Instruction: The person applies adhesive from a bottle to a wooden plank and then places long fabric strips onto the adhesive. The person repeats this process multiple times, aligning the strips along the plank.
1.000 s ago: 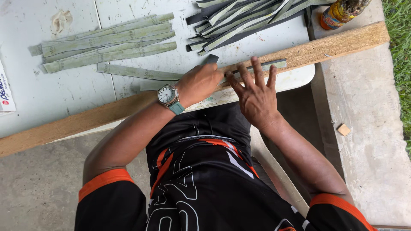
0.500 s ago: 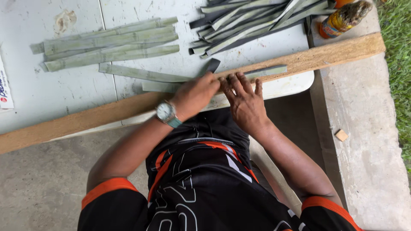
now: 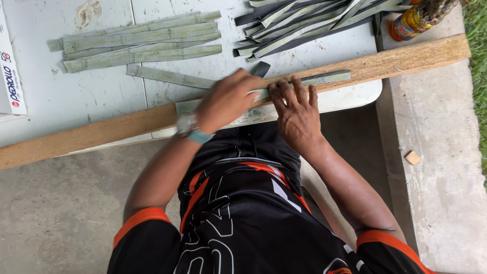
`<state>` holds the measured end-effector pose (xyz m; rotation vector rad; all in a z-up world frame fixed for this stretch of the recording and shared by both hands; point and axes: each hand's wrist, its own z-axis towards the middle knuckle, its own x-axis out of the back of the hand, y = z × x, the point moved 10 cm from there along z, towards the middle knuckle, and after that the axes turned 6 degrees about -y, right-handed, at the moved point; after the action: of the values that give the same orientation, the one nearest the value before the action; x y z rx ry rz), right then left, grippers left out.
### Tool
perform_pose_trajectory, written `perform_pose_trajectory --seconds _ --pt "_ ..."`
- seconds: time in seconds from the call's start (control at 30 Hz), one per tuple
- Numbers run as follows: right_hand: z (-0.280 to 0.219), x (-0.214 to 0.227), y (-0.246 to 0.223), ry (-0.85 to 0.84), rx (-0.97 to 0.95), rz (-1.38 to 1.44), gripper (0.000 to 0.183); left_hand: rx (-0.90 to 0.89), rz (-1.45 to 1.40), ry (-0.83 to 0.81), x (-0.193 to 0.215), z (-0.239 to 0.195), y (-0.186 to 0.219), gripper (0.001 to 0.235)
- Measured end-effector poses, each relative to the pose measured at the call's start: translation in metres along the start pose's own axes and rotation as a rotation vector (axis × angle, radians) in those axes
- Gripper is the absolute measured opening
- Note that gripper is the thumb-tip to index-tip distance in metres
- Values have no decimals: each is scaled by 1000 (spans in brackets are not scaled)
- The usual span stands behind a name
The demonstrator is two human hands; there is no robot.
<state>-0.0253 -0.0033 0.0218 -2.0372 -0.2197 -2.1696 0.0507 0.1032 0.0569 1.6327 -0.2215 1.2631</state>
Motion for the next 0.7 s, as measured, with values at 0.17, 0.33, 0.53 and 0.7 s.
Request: perform_pose_trajectory --seconds 0.17,0.33,0.53,0.7 --pt "2 7 7 -1 25 157 66 -97 21 17 -27 11 -5 14" --pt "0 8 -4 45 39 89 59 -76 129 -67 -35 -3 -17 3" --pt "3 10 -12 62 56 60 57 -40 139 -95 -35 -6 -20 6" --pt "8 3 -19 -6 77 145 54 -52 196 -92 -34 -17 -23 5"
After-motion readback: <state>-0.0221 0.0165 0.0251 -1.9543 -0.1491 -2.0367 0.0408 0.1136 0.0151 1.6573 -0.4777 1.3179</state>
